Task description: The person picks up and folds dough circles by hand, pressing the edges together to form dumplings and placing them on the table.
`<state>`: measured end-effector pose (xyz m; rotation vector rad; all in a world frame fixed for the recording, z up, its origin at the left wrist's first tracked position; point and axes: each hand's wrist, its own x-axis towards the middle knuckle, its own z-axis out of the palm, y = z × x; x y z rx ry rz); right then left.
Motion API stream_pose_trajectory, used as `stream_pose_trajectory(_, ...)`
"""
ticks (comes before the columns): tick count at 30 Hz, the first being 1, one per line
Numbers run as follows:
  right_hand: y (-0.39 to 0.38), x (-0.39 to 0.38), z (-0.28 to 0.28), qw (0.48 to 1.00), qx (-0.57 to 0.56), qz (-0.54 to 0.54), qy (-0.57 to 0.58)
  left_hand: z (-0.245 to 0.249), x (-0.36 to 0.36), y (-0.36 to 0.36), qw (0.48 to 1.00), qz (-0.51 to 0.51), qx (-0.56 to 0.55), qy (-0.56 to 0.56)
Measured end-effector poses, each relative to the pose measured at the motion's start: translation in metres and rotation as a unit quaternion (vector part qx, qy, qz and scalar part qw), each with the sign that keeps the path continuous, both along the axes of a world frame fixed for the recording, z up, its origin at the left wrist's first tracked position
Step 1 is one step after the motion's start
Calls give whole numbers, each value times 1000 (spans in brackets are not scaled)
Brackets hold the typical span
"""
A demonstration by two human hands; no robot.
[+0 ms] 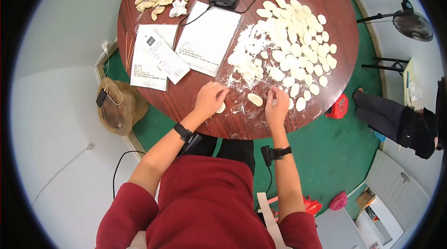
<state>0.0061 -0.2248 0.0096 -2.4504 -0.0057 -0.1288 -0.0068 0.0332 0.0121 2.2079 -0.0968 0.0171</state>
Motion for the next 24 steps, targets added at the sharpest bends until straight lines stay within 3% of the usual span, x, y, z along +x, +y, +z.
stream_pose_trajectory(2, 11, 16, -5, 999, -30, -27, -26, -7, -7, -7, 997, -78, 24, -10)
stream_pose_trajectory(8, 45, 44, -28, 972, -206, -92, -69, -10, -9, -58, 986, -141, 90, -17)
stream_pose_trajectory(14, 55, 42, -43, 973, -202, -59, -100, -11, -21, -57, 980, -150, 126, -31)
stream_pose_trajectory(19, 55, 35, -47, 974, -200, -53, -91, -8, -25, -48, 943, -236, 235, -13)
stream_pose_trajectory(24, 54, 32, -55, 963, -222, 15, -153, -7, -31, -51, 933, -252, 258, 15)
